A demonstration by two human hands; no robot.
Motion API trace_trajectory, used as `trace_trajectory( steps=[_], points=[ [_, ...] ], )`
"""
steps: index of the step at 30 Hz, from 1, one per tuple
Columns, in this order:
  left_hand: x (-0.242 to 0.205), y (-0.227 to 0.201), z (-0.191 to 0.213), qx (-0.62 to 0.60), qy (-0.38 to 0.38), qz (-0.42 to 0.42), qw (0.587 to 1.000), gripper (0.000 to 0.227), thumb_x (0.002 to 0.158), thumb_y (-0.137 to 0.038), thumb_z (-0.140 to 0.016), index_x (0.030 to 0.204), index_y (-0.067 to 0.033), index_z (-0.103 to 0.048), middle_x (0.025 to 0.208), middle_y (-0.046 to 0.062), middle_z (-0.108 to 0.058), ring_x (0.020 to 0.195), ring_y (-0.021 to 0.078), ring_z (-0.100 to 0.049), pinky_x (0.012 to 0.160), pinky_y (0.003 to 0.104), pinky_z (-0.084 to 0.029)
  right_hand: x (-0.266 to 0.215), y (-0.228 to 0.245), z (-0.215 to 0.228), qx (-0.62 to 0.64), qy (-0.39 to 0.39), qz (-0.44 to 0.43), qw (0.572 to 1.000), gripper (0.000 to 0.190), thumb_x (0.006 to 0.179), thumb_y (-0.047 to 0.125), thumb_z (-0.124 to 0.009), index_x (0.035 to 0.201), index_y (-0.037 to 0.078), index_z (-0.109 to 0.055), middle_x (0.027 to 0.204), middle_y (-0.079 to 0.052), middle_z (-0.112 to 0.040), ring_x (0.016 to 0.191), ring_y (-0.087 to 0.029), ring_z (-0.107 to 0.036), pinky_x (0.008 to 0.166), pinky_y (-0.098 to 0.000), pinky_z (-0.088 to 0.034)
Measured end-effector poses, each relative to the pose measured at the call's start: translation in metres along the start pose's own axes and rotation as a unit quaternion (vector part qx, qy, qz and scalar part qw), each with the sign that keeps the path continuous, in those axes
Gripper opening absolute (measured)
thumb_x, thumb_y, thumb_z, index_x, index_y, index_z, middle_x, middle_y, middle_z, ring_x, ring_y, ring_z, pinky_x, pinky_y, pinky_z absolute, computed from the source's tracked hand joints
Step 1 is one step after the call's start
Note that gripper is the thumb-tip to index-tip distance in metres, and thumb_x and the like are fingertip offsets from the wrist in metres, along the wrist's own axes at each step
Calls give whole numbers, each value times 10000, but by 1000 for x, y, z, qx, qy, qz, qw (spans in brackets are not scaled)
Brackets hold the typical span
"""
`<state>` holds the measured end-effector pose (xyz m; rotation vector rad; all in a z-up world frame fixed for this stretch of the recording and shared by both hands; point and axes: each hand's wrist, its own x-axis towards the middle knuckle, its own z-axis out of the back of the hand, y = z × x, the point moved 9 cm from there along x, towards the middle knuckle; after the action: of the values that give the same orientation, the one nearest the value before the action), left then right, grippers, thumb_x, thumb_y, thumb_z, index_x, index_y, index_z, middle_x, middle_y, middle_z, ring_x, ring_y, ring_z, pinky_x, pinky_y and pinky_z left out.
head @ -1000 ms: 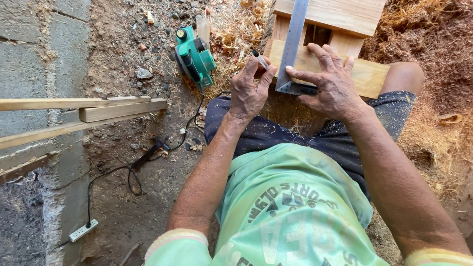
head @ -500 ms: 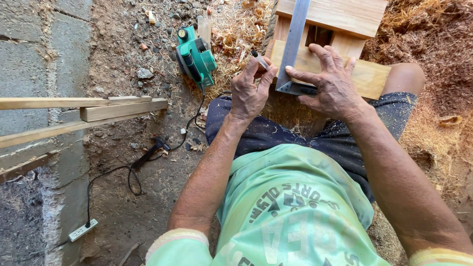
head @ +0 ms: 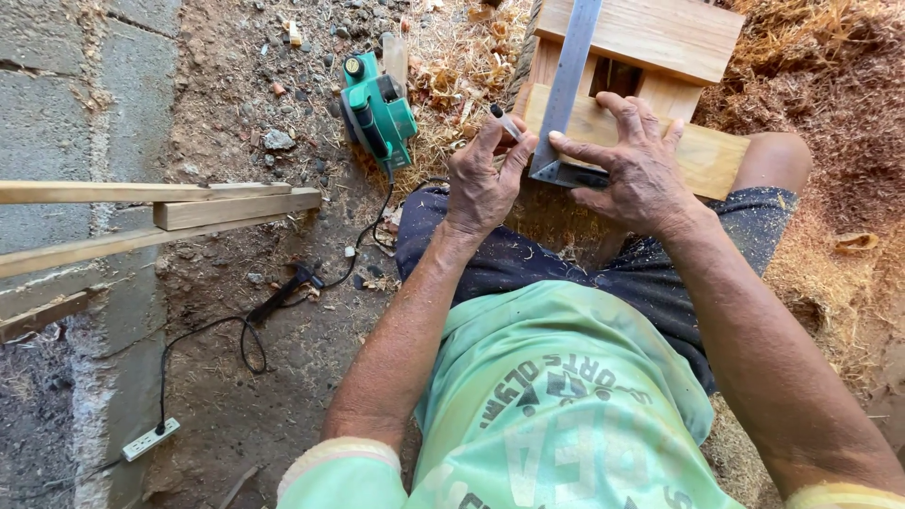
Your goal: Measuring and marking wooden boards using a square and a pencil.
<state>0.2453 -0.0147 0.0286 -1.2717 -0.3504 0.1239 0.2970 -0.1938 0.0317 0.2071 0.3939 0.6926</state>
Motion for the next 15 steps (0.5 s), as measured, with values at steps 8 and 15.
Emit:
trace_trajectory(
  steps=[8, 15],
  points=[
    [0, -2, 0, 11, -5, 9, 1000, 188, 998, -158, -731, 1127, -87, -614, 974, 53, -754, 908, 189, -789, 767, 343, -648, 1, 1, 1, 16, 4, -12, 1000, 726, 703, 388, -891, 1387, 449, -654, 1611, -139, -300, 1487, -418, -269, 1090, -795, -209],
    [3, -3, 32, 28, -141, -11, 990, 140, 1020, -264, -712, 1093, -157, -660, 1006, 30, -728, 899, 159, -743, 733, 266, -667, 5, 5, 2, 12, 36, -34, 999, 716, 695, 356, -869, 1368, 426, -639, 1673, -45, -256, 1500, -446, -243, 1087, -813, -239]
  ],
)
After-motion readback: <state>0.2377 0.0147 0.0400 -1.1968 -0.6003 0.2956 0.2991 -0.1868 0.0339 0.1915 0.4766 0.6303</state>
